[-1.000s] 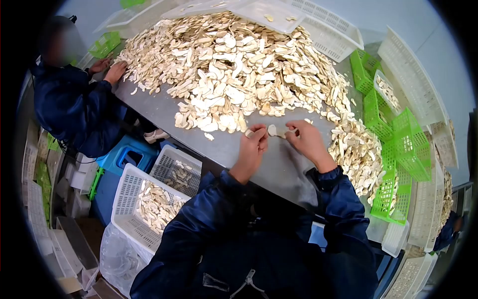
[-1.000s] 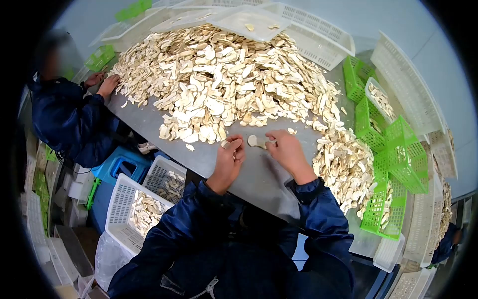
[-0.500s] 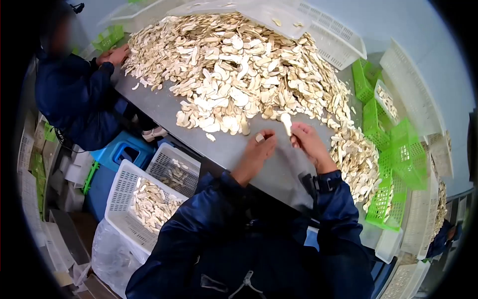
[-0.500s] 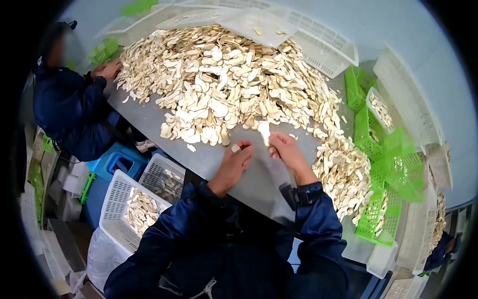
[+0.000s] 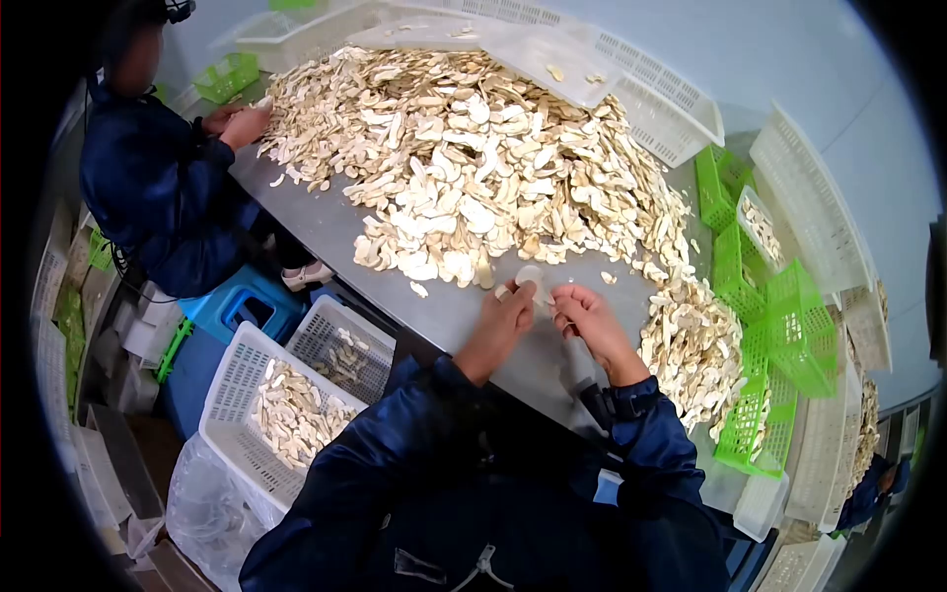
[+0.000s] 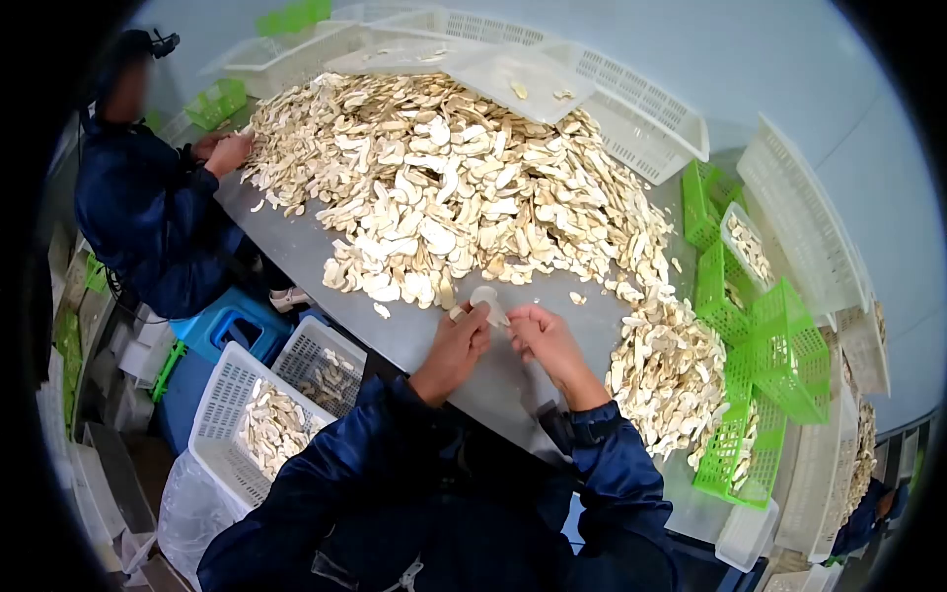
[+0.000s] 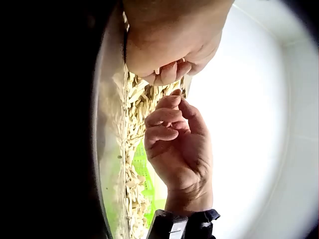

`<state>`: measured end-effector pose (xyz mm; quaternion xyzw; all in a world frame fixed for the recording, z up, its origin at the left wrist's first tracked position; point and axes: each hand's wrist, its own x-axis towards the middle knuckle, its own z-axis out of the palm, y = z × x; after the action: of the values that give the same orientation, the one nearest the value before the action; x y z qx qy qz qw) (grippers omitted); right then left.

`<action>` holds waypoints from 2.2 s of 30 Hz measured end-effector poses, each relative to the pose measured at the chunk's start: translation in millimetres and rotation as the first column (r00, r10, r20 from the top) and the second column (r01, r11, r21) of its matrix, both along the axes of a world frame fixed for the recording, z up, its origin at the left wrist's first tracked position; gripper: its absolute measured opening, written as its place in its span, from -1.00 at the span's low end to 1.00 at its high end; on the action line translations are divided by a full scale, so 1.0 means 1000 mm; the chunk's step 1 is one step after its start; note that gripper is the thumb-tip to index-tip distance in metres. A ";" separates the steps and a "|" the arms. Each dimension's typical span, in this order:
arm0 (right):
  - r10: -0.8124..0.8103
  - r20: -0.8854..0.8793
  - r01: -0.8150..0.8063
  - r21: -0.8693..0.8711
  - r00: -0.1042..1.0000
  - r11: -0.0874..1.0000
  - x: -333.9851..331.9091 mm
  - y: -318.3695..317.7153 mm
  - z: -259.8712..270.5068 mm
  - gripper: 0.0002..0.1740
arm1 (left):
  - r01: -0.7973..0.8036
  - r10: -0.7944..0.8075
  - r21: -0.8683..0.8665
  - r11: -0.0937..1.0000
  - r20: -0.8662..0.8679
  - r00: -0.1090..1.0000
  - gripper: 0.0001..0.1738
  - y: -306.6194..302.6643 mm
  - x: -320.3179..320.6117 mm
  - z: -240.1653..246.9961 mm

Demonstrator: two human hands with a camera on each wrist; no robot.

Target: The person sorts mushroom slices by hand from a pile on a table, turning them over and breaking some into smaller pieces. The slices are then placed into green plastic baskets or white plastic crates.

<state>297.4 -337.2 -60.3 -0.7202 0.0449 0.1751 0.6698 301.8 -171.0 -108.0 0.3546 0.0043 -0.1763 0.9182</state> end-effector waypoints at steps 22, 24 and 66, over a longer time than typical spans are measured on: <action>0.003 0.286 0.055 -0.195 0.958 0.979 -0.001 -0.002 -0.015 -0.84 | -0.019 0.013 0.149 0.989 0.045 0.999 -0.82 -0.001 -0.002 0.001; 0.030 0.246 0.040 -0.273 0.969 0.961 -0.002 -0.003 -0.013 -0.86 | -0.034 0.030 0.130 0.991 0.031 0.999 -0.82 -0.001 0.000 -0.010; -0.001 0.256 0.034 -0.126 0.967 0.991 -0.002 -0.003 -0.006 -0.94 | -0.061 0.041 0.183 0.981 0.114 0.993 -0.76 -0.005 -0.002 -0.006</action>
<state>294.9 -340.5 -66.7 -0.7783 -0.0242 0.0717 0.6233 300.0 -175.9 -113.6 0.4477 -0.0206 -0.1318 0.8842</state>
